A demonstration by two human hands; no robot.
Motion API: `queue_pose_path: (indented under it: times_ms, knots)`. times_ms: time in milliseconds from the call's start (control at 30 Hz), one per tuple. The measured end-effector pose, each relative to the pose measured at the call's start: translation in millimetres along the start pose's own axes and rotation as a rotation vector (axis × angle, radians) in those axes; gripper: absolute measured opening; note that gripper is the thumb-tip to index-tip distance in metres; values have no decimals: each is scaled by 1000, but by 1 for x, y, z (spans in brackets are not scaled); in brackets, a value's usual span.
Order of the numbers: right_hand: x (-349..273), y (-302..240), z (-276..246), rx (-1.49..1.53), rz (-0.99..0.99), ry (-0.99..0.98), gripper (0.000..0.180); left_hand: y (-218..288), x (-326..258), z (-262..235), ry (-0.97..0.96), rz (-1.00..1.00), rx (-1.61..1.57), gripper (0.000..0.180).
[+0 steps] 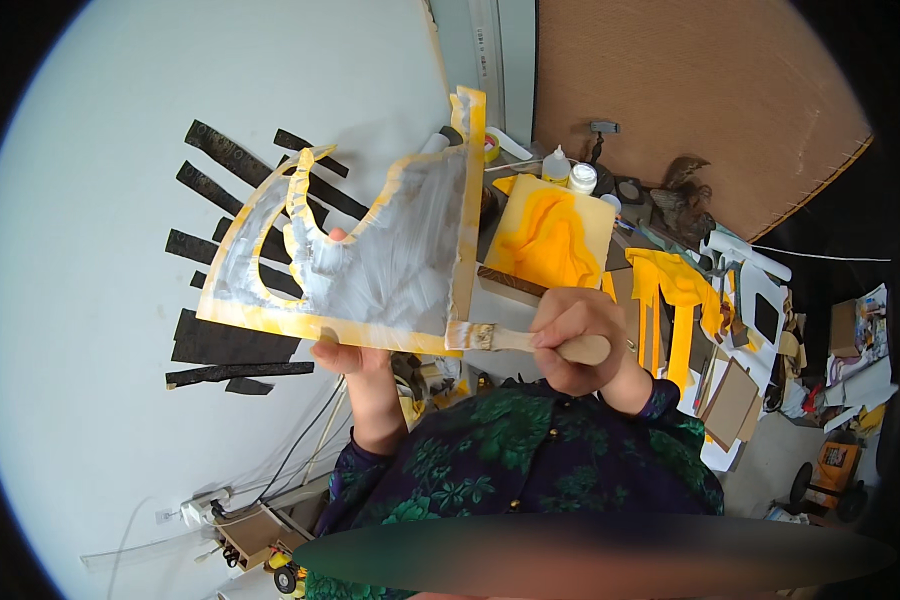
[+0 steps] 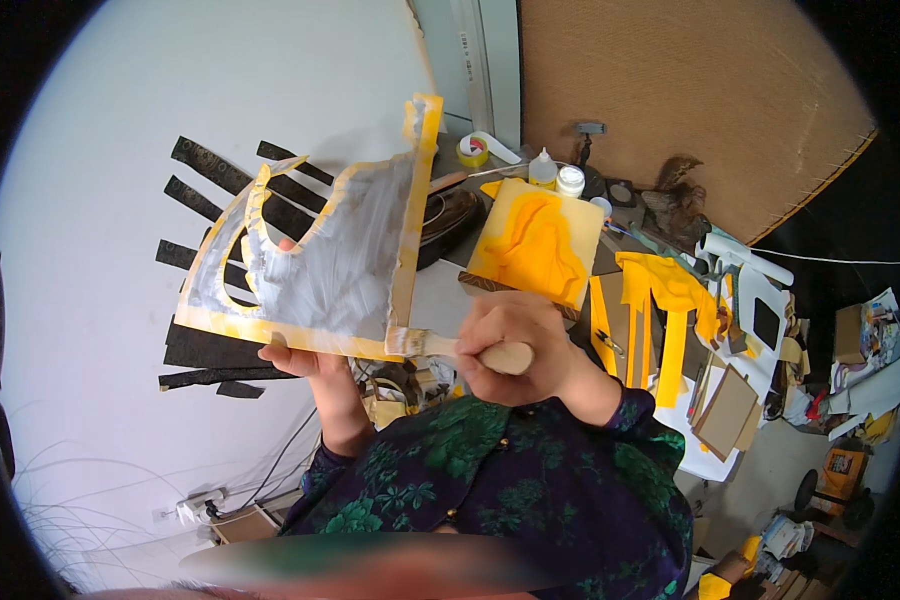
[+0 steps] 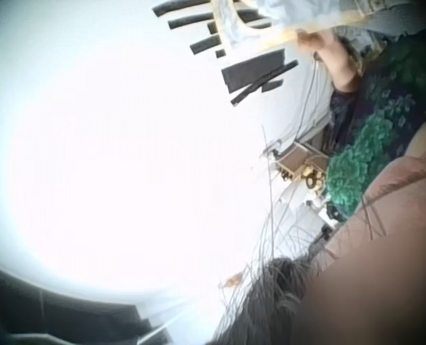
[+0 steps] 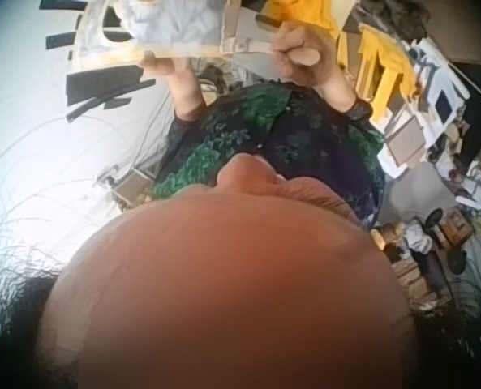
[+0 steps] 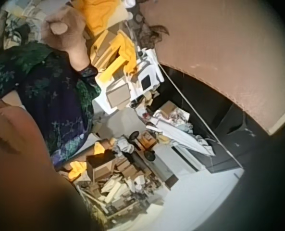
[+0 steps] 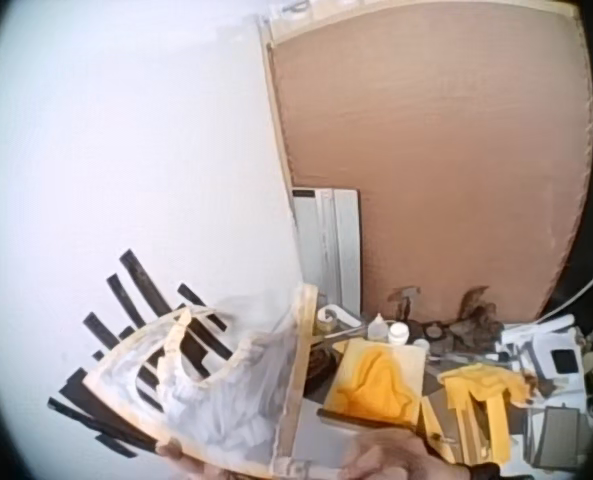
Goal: The person holds a yellow mask-shaped object and applies white paint with a brush to its surface. They repeatedly dip the brush into a container and continue painting different areas of the mask while rotating it to reach various sections.
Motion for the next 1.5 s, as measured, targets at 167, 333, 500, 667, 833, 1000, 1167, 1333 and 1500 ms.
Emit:
queue_pose_path:
  times_ms: [167,333,500,667,833,1000,1167,1333,1500]
  knots:
    - [-7,-16,5,-66,-111,89,18,2,0,0,-37,-41,7,119]
    - [-8,-22,19,-224,-143,-1,22,4,-2,1,-20,-24,-30,118]
    - [-1,-30,43,-348,-170,18,24,7,-5,1,-51,-5,-32,115]
    - [-20,-37,33,-330,-153,51,27,10,2,6,-34,-1,-80,113]
    - [5,-32,56,-326,-152,23,26,6,1,9,-44,1,-114,113]
    - [10,-32,65,-275,-124,16,25,2,-7,-4,-55,-34,-113,115]
    - [-5,-30,46,-221,-96,86,20,4,-3,-2,-51,-30,-103,116]
    - [-10,-21,33,-223,-99,177,17,7,0,-2,-18,-8,-129,118]
    - [-34,-13,19,-122,-222,215,23,8,3,-4,-56,-59,-180,118]
Point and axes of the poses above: each hand's wrist, its own x-axis towards the middle knuckle, its own z-axis out of the palm, y = z × x, the point moved 7 cm from there along x, towards the middle knuckle, and after that the axes turned 2 degrees about -y, right-handed, at the moved point
